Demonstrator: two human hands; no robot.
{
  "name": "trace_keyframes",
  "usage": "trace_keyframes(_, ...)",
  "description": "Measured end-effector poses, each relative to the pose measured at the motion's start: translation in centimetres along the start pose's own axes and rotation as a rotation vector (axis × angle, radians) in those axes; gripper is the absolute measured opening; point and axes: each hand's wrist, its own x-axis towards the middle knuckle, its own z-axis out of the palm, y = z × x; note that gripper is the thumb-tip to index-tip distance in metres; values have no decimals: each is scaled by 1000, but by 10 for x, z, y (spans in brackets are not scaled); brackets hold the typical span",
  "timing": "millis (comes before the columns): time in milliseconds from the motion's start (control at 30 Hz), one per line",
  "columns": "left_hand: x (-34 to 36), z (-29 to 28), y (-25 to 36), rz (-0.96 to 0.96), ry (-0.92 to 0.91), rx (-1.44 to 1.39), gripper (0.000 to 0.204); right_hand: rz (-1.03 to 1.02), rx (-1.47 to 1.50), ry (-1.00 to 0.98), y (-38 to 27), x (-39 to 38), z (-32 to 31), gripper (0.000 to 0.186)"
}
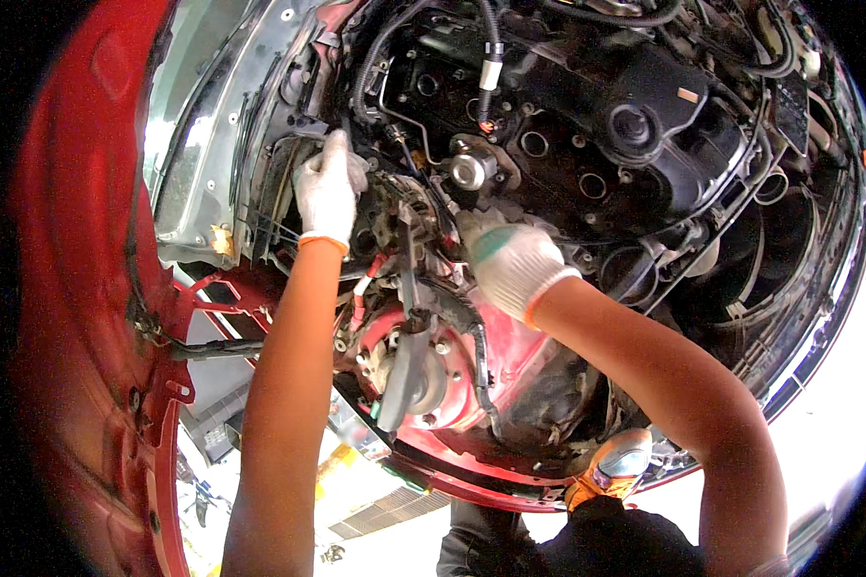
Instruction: The person works on a car engine with the hood open, wearing gloves. They manipulate various hoses and connectors within the engine bay, using a screwdriver to loosen a clamp on a hose. The person continues to adjust and route the hoses and wires throughout the engine compartment.
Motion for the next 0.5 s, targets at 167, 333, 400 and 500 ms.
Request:
trace_keyframes(167,-2,3,53,66,-128,428,51,-285,-178,-178,38,23,-4,27)
trace_keyframes(333,3,34,65,830,-324,922,30,-175,-165,-255,32,23,3,25)
trace_keyframes(400,2,55,67,832,-446,1131,34,-154,-114,-309,26,23,-4,26)
trace_keyframes(500,7,70,57,491,-565,1518,36,-348,-267,-302,22,19,-10,25)
